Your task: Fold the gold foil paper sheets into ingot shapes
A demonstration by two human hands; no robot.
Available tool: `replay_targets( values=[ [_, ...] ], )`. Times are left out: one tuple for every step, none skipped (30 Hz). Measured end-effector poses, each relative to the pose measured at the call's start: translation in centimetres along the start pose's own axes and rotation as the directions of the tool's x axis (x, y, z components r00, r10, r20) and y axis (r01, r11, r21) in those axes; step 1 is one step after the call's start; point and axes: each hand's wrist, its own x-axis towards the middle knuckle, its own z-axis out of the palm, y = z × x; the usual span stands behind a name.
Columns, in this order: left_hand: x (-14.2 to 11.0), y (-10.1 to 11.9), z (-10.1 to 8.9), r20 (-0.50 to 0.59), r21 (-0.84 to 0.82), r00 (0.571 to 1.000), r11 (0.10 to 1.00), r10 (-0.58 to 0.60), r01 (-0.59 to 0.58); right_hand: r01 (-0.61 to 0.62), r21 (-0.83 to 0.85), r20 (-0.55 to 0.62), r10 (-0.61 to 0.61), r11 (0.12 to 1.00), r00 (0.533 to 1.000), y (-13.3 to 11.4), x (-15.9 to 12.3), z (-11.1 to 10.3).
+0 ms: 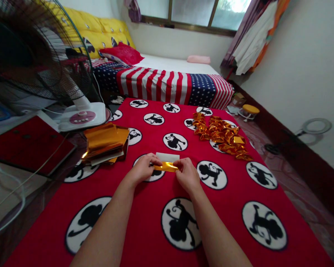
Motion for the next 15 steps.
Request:
replay_targets(
  values=[
    [0.0, 0.1, -0.1, 0.006, -0.013, 1.000, 1.000, -0.004, 0.004, 0.002, 0.016, 0.010, -0.002, 1.000, 1.000, 0.2, 0.1, -0.2],
    [0.0, 0.2, -0.2, 0.012, -0.028, 1.000, 1.000, -0.009, 0.010, -0.001, 0.025, 0.011, 0.000, 1.000, 1.000, 0.3, 0.2, -0.4],
    [-0.1, 0.2, -0.2, 0.015, -0.047, 1.000, 0.999, -0.015, 0.015, -0.011, 0.033, 0.008, 0.010, 0.999, 1.000, 0.4, 0.3, -0.5],
    [-0.1, 0.2, -0.3, 0.015, -0.071, 1.000, 0.997, -0.022, 0.023, -0.031, 0.042, 0.002, 0.031, 0.999, 1.000, 0.4, 0.4, -0.6],
    [-0.1, 0.2, -0.4, 0.009, -0.107, 0.999, 0.994, -0.032, 0.033, -0.056, 0.057, -0.003, 0.056, 0.997, 0.998, 0.4, 0.5, -0.6],
    [-0.1, 0.1, -0.4, -0.004, -0.157, 0.999, 0.987, -0.046, 0.045, -0.083, 0.077, -0.008, 0.083, 0.994, 0.996, 0.5, 0.6, -0.6],
    [-0.1, 0.0, -0.5, -0.025, -0.222, 0.997, 0.973, -0.067, 0.060, -0.107, 0.103, -0.014, 0.109, 0.989, 0.994, 0.5, 0.8, -0.6],
    [-0.1, -0.2, -0.5, -0.055, -0.299, 0.994, 0.951, -0.098, 0.078, -0.126, 0.129, -0.022, 0.130, 0.984, 0.991, 0.6, 1.0, -0.5],
    [-0.2, -0.3, -0.6, -0.084, -0.379, 0.987, 0.920, -0.138, 0.097, -0.137, 0.150, -0.029, 0.143, 0.979, 0.989, 0.6, 1.3, -0.5],
    [-0.2, -0.4, -0.6, -0.107, -0.454, 0.977, 0.884, -0.183, 0.116, -0.140, 0.162, -0.040, 0.148, 0.977, 0.988, 0.7, 1.5, -0.5],
    [-0.2, -0.5, -0.6, -0.124, -0.515, 0.967, 0.847, -0.224, 0.130, -0.139, 0.162, -0.050, 0.149, 0.977, 0.988, 0.8, 1.8, -0.5],
    [-0.3, -0.5, -0.6, -0.133, -0.556, 0.958, 0.819, -0.255, 0.141, -0.135, 0.152, -0.057, 0.145, 0.979, 0.988, 0.8, 2.0, -0.6],
    [-0.3, -0.6, -0.6, -0.140, -0.575, 0.951, 0.805, -0.274, 0.147, -0.128, 0.134, -0.061, 0.137, 0.983, 0.989, 0.9, 2.2, -0.7],
    [-0.3, -0.6, -0.6, -0.146, -0.573, 0.949, 0.806, -0.281, 0.150, -0.121, 0.111, -0.060, 0.128, 0.986, 0.990, 0.9, 2.4, -0.8],
    [-0.3, -0.6, -0.5, -0.152, -0.553, 0.949, 0.819, -0.277, 0.151, -0.114, 0.089, -0.055, 0.119, 0.990, 0.991, 0.9, 2.6, -0.9]
  ],
)
